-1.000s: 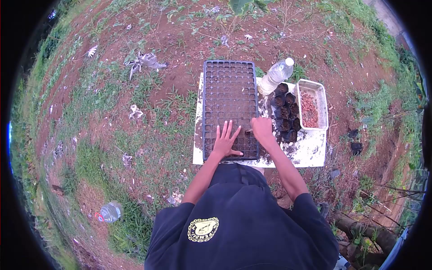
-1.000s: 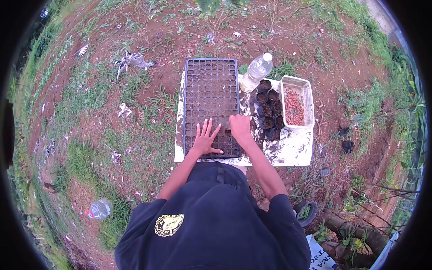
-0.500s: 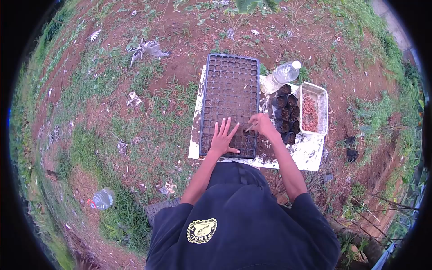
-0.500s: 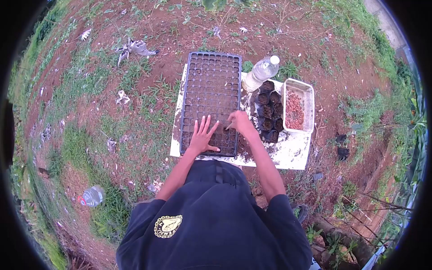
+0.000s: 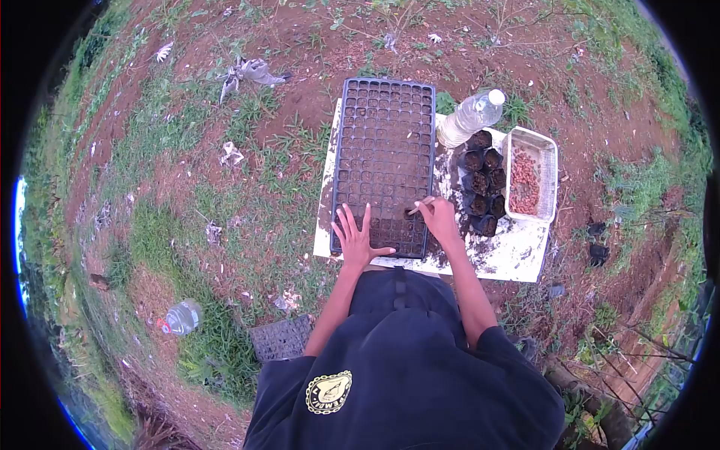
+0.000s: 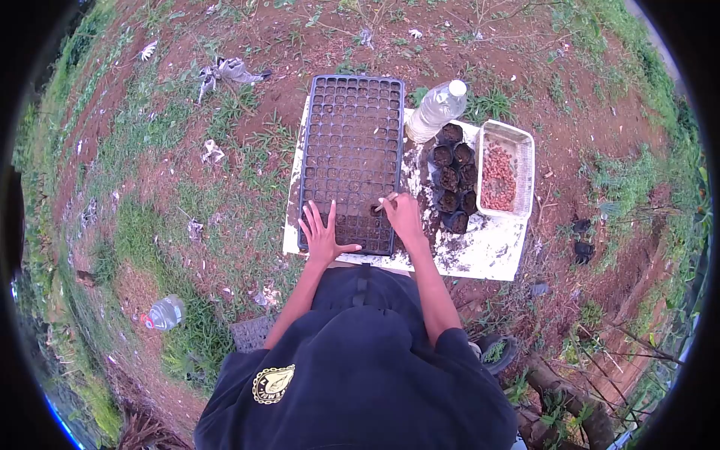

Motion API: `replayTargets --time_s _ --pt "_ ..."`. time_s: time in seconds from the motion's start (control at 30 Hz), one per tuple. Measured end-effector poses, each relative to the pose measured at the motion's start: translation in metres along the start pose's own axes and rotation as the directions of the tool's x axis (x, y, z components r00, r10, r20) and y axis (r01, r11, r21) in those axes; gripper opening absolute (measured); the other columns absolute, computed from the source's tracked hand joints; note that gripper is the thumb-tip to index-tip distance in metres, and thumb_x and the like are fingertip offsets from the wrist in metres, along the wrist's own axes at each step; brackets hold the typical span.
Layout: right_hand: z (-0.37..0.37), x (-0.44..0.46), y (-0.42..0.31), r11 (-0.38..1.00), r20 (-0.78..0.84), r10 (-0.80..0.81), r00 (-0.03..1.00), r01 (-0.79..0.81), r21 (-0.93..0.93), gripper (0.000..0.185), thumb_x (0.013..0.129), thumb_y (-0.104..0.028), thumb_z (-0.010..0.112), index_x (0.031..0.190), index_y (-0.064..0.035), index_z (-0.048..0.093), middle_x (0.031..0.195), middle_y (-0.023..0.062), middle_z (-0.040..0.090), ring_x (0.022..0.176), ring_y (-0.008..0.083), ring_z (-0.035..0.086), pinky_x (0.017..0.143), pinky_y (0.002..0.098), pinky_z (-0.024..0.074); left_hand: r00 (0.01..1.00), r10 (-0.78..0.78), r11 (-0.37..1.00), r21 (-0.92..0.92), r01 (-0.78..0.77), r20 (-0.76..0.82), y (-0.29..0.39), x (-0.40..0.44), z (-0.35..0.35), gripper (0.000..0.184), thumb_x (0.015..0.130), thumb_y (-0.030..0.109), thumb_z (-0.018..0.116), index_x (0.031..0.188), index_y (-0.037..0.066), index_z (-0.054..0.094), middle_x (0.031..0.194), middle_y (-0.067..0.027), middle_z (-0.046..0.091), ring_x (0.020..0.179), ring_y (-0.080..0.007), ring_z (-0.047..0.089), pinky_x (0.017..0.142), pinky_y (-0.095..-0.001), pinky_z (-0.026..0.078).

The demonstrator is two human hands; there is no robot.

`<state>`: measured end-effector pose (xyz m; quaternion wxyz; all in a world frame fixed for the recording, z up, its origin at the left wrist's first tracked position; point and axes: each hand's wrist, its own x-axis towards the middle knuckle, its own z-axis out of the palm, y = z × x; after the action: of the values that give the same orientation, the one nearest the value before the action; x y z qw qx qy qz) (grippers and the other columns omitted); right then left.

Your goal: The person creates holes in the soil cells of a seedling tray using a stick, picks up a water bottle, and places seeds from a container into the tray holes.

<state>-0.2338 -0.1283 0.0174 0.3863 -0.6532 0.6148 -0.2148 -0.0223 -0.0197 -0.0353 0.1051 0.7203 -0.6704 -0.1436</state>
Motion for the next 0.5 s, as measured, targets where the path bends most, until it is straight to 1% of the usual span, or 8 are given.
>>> replayTargets --time_s 0.03,0.07,0.13,0.27,0.33,0.37,0.43,0.5 --pt "-0.004 -0.001 -0.001 0.992 0.027 0.022 0.999 -0.019 -0.123 0.022 0.093 -0.018 0.067 0.092 0.0031 0.071 0.075 0.0158 0.071 0.066 0.0231 0.070 0.062 0.0338 0.0515 1.000 -0.020 1.000 0.001 0.020 0.023 0.001 -0.001 0.000 0.145 0.047 0.084 0.073 0.160 0.016 0.012 0.158 -0.0363 -0.002 0.147 -0.0532 -0.002 0.112 -0.0703 0.003" --pt "-0.003 -0.002 0.005 0.993 0.028 0.020 0.999 -0.016 -0.119 0.022 0.093 -0.018 0.067 0.092 0.0031 0.071 0.075 0.0158 0.071 0.066 0.0231 0.070 0.062 0.0338 0.0515 1.000 -0.021 1.000 0.005 0.021 0.022 0.002 -0.001 0.000 0.145 0.047 0.084 0.073 0.160 0.016 0.012 0.158 -0.0363 -0.002 0.147 -0.0532 -0.002 0.112 -0.0703 0.003" --pt "0.000 -0.005 0.011 0.999 0.003 -0.026 1.000 0.026 0.041 0.022 0.093 -0.019 0.067 0.094 0.0033 0.069 0.068 0.0170 0.066 0.058 0.0238 0.065 0.056 0.0368 0.0479 0.999 -0.036 0.999 0.009 0.037 -0.018 0.003 -0.001 0.001 0.145 0.043 0.087 0.070 0.160 0.019 0.016 0.158 -0.0360 0.003 0.147 -0.0520 0.003 0.113 -0.0692 0.005" --pt "0.005 -0.013 0.016 0.994 0.000 -0.105 0.994 0.105 0.012 0.023 0.095 -0.019 0.065 0.094 0.0037 0.067 0.067 0.0168 0.066 0.057 0.0232 0.065 0.055 0.0350 0.0481 0.999 -0.032 0.999 0.025 0.033 -0.020 0.002 -0.002 0.004 0.146 0.042 0.086 0.071 0.160 0.019 0.015 0.158 -0.0359 0.003 0.148 -0.0518 0.002 0.113 -0.0691 0.005" --pt "0.012 -0.017 0.017 0.995 -0.065 -0.102 0.993 0.100 -0.030 0.022 0.096 -0.019 0.063 0.092 0.0029 0.066 0.068 0.0168 0.067 0.058 0.0225 0.066 0.054 0.0338 0.0484 1.000 -0.016 1.000 -0.008 0.016 0.007 0.001 -0.002 0.004 0.146 0.045 0.082 0.076 0.160 0.019 0.010 0.158 -0.0357 -0.004 0.147 -0.0521 -0.005 0.112 -0.0711 0.000" --pt "0.016 -0.016 0.019 0.994 -0.066 -0.105 0.992 0.103 -0.029 0.022 0.096 -0.019 0.063 0.092 0.0029 0.066 0.068 0.0168 0.067 0.058 0.0225 0.066 0.054 0.0338 0.0484 1.000 -0.016 1.000 -0.007 0.016 0.003 0.000 -0.002 0.005 0.146 0.045 0.082 0.076 0.160 0.019 0.010 0.158 -0.0357 -0.004 0.147 -0.0521 -0.005 0.112 -0.0711 0.000" --pt "0.020 -0.013 0.022 0.971 -0.121 0.030 0.992 0.000 0.238 0.023 0.097 -0.018 0.062 0.090 0.0038 0.065 0.068 0.0180 0.067 0.056 0.0233 0.067 0.053 0.0343 0.0482 1.000 -0.010 1.000 -0.021 0.011 0.005 0.000 -0.001 0.005 0.146 0.045 0.082 0.076 0.160 0.020 0.010 0.158 -0.0356 -0.005 0.147 -0.0519 -0.007 0.111 -0.0711 -0.001" --pt "0.019 -0.009 0.024 0.968 -0.157 0.008 0.988 0.032 0.250 0.024 0.097 -0.017 0.060 0.087 0.0045 0.064 0.066 0.0187 0.065 0.055 0.0255 0.066 0.052 0.0357 0.0475 1.000 -0.014 1.000 -0.015 0.014 0.008 0.001 0.000 0.005 0.146 0.045 0.082 0.076 0.160 0.020 0.010 0.158 -0.0356 -0.005 0.147 -0.0519 -0.007 0.111 -0.0713 -0.001"
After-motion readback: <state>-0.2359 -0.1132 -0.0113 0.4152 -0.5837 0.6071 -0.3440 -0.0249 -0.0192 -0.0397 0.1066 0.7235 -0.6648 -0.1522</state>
